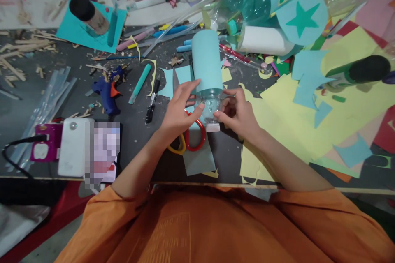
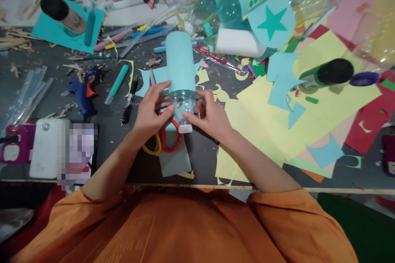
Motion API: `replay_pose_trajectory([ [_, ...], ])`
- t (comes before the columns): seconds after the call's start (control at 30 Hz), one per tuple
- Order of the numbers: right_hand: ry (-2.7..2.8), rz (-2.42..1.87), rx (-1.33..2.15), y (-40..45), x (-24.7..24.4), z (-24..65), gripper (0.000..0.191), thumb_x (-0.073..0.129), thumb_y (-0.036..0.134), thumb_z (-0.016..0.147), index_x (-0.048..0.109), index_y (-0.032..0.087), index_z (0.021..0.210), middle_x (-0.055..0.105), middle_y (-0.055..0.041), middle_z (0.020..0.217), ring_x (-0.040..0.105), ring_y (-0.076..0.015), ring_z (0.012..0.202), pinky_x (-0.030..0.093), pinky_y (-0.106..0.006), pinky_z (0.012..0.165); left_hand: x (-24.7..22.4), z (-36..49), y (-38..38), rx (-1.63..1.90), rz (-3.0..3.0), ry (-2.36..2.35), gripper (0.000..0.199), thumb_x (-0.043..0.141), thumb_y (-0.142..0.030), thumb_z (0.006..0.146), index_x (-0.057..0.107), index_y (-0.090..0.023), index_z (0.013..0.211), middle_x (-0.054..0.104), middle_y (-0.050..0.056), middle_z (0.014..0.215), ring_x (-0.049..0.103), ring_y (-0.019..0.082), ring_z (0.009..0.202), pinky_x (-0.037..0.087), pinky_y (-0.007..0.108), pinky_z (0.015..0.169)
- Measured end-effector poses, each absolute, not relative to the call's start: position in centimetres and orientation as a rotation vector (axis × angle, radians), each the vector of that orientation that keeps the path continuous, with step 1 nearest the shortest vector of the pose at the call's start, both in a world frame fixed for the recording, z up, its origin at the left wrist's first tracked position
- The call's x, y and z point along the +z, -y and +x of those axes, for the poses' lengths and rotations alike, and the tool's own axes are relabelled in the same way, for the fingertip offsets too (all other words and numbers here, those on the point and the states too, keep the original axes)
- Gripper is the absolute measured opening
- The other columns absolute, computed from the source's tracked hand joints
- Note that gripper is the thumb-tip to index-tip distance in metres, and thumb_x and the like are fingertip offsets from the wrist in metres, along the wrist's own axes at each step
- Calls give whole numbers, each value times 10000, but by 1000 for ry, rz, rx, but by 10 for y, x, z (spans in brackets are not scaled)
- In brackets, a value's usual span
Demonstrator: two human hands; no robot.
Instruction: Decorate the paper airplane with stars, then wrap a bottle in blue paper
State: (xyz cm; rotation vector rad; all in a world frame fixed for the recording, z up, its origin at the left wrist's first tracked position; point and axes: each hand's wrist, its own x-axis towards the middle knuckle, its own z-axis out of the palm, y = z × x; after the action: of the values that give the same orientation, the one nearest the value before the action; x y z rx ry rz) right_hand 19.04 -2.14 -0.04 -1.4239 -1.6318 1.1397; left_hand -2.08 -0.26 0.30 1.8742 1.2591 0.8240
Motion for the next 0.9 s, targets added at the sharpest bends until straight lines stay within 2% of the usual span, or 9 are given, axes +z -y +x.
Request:
replay_pose_trajectory([
  [0.13,1611,-1447,1051,21,-2,191,579,672,748,751,426,276,979,557,56,675,510,-139,519,373,-313,507,6,-17,5,778,1887,-1271,532,586,-408,881,506,-284,1392,543,95,1411,685,199,1012,612,351,868],
  [0.23,1614,-1468,944,22,-4,192,523,624,735,803,447,274,977,526,61,649,505,-141,525,391,-316,518,10,-17,4,754,1932,-1291,515,580,-424,891,520,-264,1377,573,91,1380,688,198,1001,601,340,864],
  [0.3,1636,-1471,822,23,-3,194,464,580,700,857,469,276,1008,506,56,650,506,-147,535,419,-324,526,12,-21,0,772,1989,-1331,415,547,-413,917,571,-258,1302,633,76,1281,681,197,975,582,339,862],
  [0.37,1718,-1405,641,25,-1,193,367,536,622,920,501,285,1062,567,13,734,580,-181,630,492,-364,596,12,-27,-4,803,2061,-1410,265,520,-386,934,642,-257,1130,678,59,1100,663,201,913,560,345,842],
  [0.43,1872,-1228,473,27,2,191,320,543,542,943,531,311,1164,662,-61,981,671,-253,892,552,-458,801,10,-34,-8,790,2125,-1538,166,553,-383,916,660,-262,955,657,58,974,636,224,885,543,362,822],
  [0.5,2016,-1062,387,30,3,185,413,596,525,917,521,362,1288,613,-96,1301,601,-341,1228,465,-581,1050,6,-38,-10,714,2164,-1662,177,618,-431,883,656,-262,917,621,78,991,618,269,947,538,393,838],
  [0.6,2099,-1123,402,34,0,176,540,616,508,902,457,421,1411,412,-67,1550,344,-393,1494,316,-689,1175,4,-37,-7,573,2207,-1750,356,652,-557,855,648,-242,1021,576,121,1100,592,336,1054,538,443,874],
  [0.73,2026,-1248,543,34,-4,175,536,543,355,939,428,453,1454,249,3,1652,199,-367,1569,345,-686,1178,9,-30,-1,372,2252,-1781,414,635,-517,870,607,-214,1152,543,165,1245,569,383,1128,557,479,850],
  [0.9,1910,-1324,518,24,-2,187,436,519,288,947,579,420,1358,279,43,1648,264,-349,1554,293,-648,1244,12,-30,-3,423,2217,-1810,290,591,-209,821,612,-248,1107,548,136,1257,605,349,1109,577,436,790],
])
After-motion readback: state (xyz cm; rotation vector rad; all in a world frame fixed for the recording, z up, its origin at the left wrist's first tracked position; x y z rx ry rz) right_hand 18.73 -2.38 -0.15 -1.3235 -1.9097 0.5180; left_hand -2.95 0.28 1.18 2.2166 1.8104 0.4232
